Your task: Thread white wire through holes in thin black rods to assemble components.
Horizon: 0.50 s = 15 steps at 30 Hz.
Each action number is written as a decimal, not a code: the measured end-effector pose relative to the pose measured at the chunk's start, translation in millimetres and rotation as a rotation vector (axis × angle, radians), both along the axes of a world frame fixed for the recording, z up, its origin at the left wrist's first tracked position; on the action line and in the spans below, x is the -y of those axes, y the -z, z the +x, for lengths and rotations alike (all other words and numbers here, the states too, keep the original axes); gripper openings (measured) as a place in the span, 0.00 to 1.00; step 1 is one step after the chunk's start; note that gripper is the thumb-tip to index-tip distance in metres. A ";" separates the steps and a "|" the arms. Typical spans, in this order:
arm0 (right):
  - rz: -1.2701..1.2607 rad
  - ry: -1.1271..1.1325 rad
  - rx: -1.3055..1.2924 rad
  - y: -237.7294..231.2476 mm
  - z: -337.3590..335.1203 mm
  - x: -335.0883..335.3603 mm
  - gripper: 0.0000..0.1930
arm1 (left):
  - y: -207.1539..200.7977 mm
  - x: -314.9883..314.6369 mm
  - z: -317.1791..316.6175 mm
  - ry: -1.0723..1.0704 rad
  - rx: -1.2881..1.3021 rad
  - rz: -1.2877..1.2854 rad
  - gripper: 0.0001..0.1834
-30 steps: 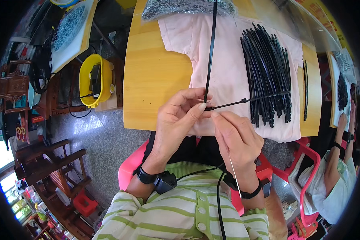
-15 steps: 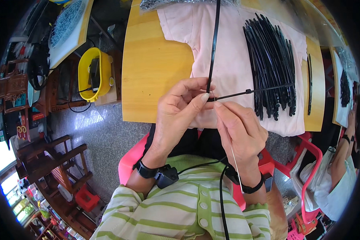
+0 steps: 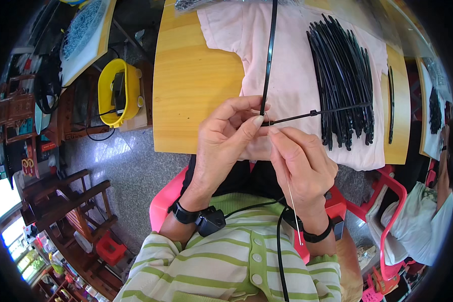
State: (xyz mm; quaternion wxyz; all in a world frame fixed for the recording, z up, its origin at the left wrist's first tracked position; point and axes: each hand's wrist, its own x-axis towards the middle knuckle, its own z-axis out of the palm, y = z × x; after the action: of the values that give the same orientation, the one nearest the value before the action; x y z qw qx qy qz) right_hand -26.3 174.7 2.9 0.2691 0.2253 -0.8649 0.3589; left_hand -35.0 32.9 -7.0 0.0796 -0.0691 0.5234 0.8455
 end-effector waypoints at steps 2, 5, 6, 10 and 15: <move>0.006 -0.003 -0.006 0.0 -1.1 0.1 0.16 | -0.4 0.3 -0.5 0.007 0.006 -0.012 0.15; 0.012 -0.014 -0.002 -0.6 -0.3 -0.5 0.16 | -0.1 0.0 -0.6 0.007 -0.001 -0.010 0.15; 0.011 -0.014 -0.002 -1.8 0.5 -0.6 0.16 | -0.3 -0.2 -0.5 0.007 -0.001 -0.011 0.15; 0.041 -0.025 0.008 -7.1 4.4 -1.4 0.16 | -1.3 -0.4 0.1 0.004 0.018 -0.014 0.15; 0.026 -0.020 0.003 -5.5 0.9 -2.9 0.17 | -0.1 0.1 -0.1 0.009 -0.007 -0.001 0.14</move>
State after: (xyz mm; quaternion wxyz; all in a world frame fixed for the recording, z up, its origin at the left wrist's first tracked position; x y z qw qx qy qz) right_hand -25.4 177.6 8.5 0.2612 0.2369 -0.8676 0.3506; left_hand -35.1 32.9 -7.0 0.0813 -0.0638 0.5243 0.8452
